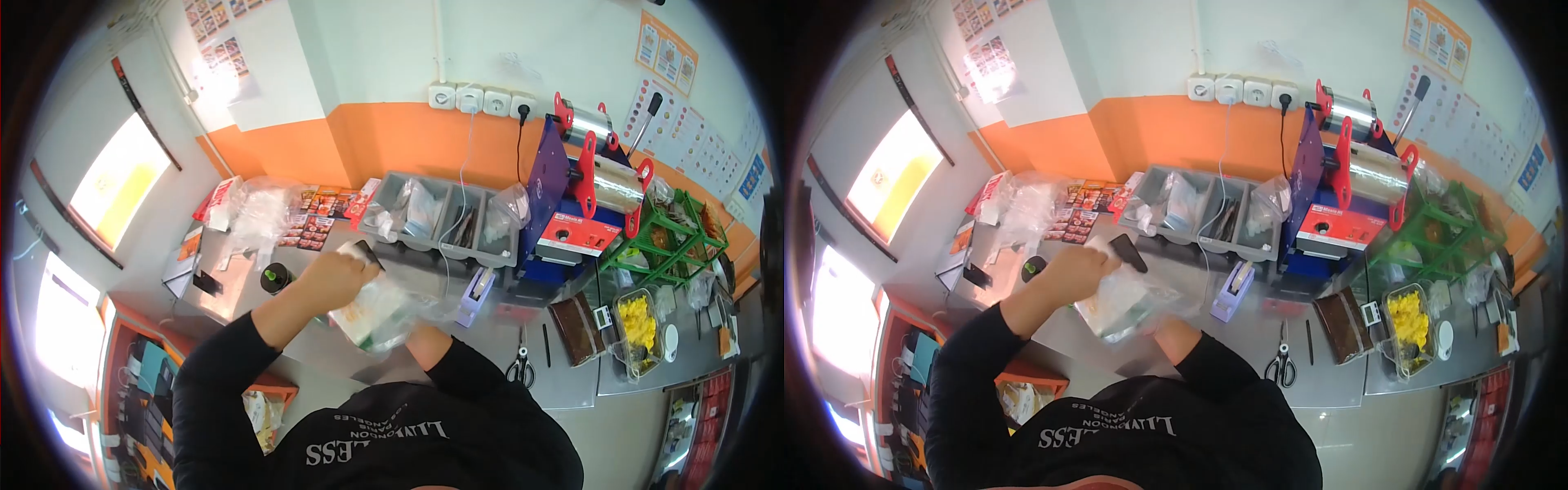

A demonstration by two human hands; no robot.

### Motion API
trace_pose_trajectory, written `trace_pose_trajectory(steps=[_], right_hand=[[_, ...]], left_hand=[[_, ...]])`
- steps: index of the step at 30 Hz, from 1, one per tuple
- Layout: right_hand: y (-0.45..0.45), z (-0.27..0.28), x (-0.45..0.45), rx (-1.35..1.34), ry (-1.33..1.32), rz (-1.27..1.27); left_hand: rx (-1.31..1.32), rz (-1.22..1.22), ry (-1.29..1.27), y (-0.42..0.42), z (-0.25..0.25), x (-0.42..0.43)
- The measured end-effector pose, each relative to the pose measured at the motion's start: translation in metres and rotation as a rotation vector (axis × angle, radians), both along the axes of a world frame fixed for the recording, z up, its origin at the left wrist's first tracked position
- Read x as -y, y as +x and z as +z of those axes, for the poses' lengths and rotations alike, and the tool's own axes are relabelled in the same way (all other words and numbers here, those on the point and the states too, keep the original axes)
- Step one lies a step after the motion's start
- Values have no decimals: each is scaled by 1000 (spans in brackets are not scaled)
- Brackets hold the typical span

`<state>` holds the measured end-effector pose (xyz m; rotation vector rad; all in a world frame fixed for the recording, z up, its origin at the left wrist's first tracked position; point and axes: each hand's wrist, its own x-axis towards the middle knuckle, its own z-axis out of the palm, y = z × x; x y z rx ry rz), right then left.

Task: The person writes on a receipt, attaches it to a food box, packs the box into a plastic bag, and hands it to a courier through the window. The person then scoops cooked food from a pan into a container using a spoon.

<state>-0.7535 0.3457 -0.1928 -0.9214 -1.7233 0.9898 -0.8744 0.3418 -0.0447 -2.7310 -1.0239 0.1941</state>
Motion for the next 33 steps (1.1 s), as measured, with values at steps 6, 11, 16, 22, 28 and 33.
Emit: trace_pose_trajectory(steps=[6,11,16,22,28,33], right_hand=[[85,-65,-16,486,-591,278],[225,-37,-60,789,-225,-788],[307,-65,-77,1092,-162,-789],[303,-77,-78,1020,-13,-772],[309,-73,-68,1062,39,-851],[234,-2,-11,527,5,-719]], left_hand=[[192,227,-169,-44,-101,46],[289,509,-229,-61,-184,68],[262,756,-341,-61,-252,71],[531,797,-312,-39,-295,84],[679,695,-235,-41,-300,87],[733,607,-231,-44,-303,99]])
